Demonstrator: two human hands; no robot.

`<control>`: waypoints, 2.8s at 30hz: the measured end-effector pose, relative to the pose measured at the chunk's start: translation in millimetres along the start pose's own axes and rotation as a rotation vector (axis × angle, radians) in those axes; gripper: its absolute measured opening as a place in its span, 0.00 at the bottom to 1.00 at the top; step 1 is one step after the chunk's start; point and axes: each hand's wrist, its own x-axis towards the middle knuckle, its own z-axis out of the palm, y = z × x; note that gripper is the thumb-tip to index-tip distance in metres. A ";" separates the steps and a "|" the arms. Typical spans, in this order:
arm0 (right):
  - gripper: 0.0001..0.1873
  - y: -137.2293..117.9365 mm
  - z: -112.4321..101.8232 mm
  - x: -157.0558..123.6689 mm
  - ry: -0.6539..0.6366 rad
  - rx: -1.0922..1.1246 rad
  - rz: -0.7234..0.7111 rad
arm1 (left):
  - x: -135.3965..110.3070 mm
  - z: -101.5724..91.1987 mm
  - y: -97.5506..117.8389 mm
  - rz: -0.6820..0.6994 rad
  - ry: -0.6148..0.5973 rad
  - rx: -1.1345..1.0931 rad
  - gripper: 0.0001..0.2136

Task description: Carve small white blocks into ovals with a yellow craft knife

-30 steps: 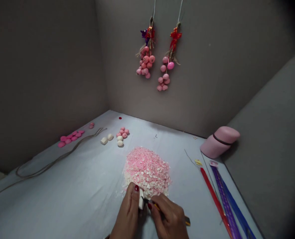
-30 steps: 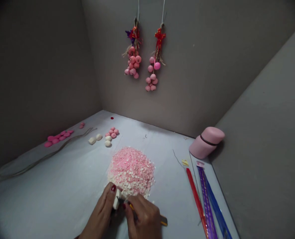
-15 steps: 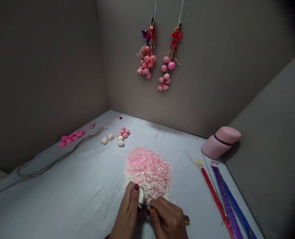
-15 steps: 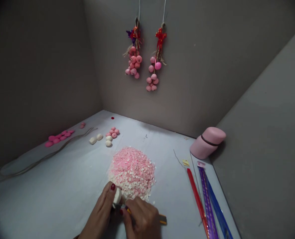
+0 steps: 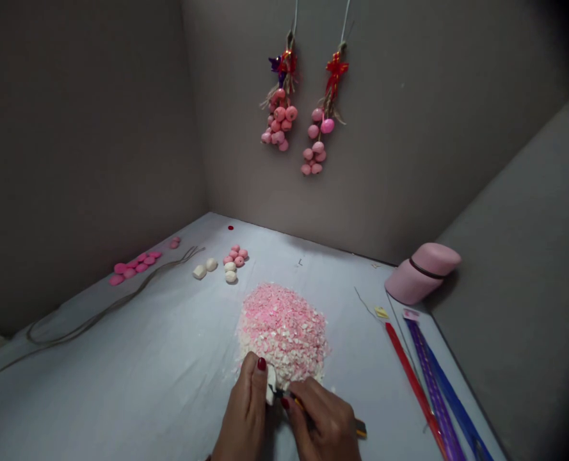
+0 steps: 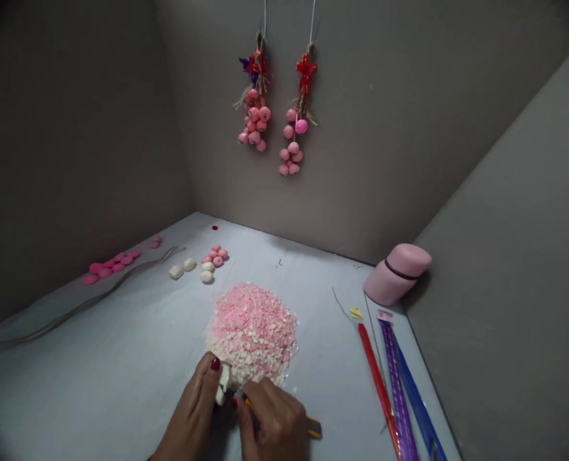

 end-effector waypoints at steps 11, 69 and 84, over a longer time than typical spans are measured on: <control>0.11 -1.7 -1.4 -0.8 0.021 -0.045 0.016 | -2.8 3.3 7.2 -0.027 0.040 0.007 0.17; 0.07 9.7 -12.6 3.1 0.068 0.009 0.145 | 3.3 -5.2 8.1 -0.031 -0.173 -0.130 0.16; 0.09 1.4 -5.1 1.0 0.019 0.018 -0.025 | 5.5 -2.9 -1.6 -0.221 -0.218 -0.187 0.22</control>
